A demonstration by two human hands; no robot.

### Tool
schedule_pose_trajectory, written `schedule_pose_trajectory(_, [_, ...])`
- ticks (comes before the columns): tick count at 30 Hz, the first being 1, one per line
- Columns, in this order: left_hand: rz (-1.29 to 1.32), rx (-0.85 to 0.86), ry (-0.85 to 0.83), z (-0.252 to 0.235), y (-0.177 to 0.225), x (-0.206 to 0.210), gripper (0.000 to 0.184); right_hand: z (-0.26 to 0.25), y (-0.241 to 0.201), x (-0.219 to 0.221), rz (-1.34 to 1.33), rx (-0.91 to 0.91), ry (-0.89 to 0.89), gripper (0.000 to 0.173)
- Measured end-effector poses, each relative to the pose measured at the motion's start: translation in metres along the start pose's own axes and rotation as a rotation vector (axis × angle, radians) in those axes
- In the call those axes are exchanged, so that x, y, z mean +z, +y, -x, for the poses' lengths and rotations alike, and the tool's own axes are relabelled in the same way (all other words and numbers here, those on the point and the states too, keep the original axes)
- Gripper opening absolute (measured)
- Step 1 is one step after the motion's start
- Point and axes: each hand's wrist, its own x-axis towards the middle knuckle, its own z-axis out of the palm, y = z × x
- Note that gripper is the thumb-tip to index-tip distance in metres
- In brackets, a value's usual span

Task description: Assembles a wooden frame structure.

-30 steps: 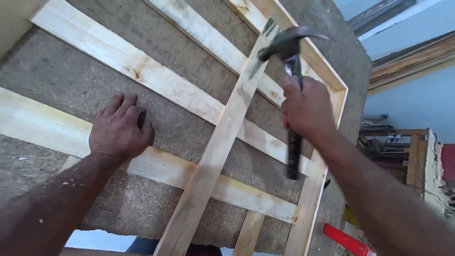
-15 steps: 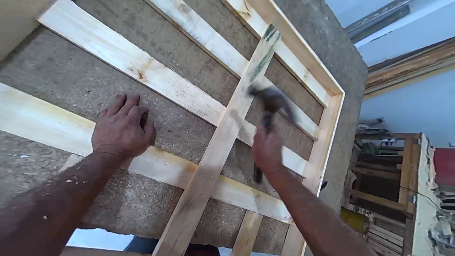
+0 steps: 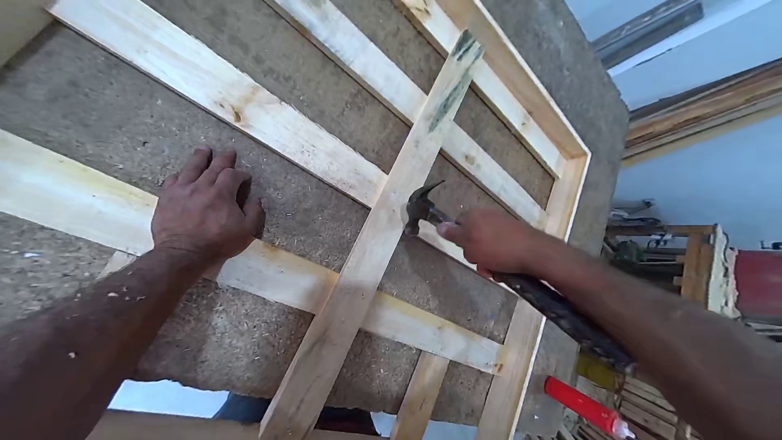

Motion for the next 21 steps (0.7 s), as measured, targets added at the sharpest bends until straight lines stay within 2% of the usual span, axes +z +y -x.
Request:
schedule_pose_trajectory(1, [-0.003, -0.002, -0.006, 0.000, -0.001, 0.000, 0.061, 0.010, 0.000, -0.009, 0.004, -0.005, 0.016, 0.059])
schedule_pose_trajectory(2, [0.003, -0.001, -0.011, 0.000, -0.001, 0.001, 0.061, 0.023, 0.000, -0.017, -0.009, -0.040, 0.103, 0.058])
schedule_pose_trajectory(4, [0.016, -0.001, -0.002, 0.001, -0.003, 0.003, 0.062, 0.035, 0.002, -0.016, -0.108, -0.171, 0.423, 0.058])
schedule_pose_trajectory(6, [0.021, 0.012, 0.019, 0.001, -0.002, 0.003, 0.061, 0.019, 0.004, 0.020, -0.255, -0.285, 0.729, 0.058])
schedule_pose_trajectory(7, [0.021, 0.016, 0.022, 0.000, -0.003, 0.003, 0.061, 0.005, 0.007, 0.051, -0.288, -0.297, 0.796, 0.057])
schedule_pose_trajectory(8, [0.022, 0.021, 0.022, 0.001, -0.003, 0.003, 0.061, -0.010, 0.013, 0.085, -0.272, -0.266, 0.771, 0.055])
schedule_pose_trajectory(9, [0.022, 0.023, 0.023, 0.002, -0.003, 0.003, 0.061, -0.021, 0.021, 0.116, -0.217, -0.190, 0.647, 0.055])
schedule_pose_trajectory(11, [0.026, 0.022, 0.021, 0.002, -0.003, 0.003, 0.060, -0.026, 0.035, 0.140, -0.060, -0.074, 0.402, 0.058])
schedule_pose_trajectory(12, [0.024, 0.023, 0.025, 0.000, -0.003, 0.004, 0.060, -0.022, 0.038, 0.128, -0.027, -0.061, 0.363, 0.059])
schedule_pose_trajectory(14, [0.024, 0.018, 0.023, 0.001, -0.004, 0.004, 0.060, -0.002, 0.037, 0.085, -0.059, -0.088, 0.394, 0.058])
schedule_pose_trajectory(16, [0.040, 0.032, 0.002, 0.004, -0.001, 0.003, 0.061, 0.019, 0.034, 0.041, -0.205, -0.153, 0.562, 0.058])
schedule_pose_trajectory(18, [0.042, 0.024, 0.031, -0.001, -0.002, 0.003, 0.059, 0.024, 0.024, 0.000, -0.352, -0.255, 0.802, 0.060])
schedule_pose_trajectory(20, [0.044, 0.017, 0.017, 0.003, -0.002, 0.002, 0.059, 0.015, 0.017, -0.011, -0.464, -0.359, 0.979, 0.054])
schedule_pose_trajectory(21, [0.043, 0.017, 0.011, 0.003, -0.001, 0.001, 0.059, 0.004, 0.019, -0.005, -0.459, -0.378, 0.973, 0.053])
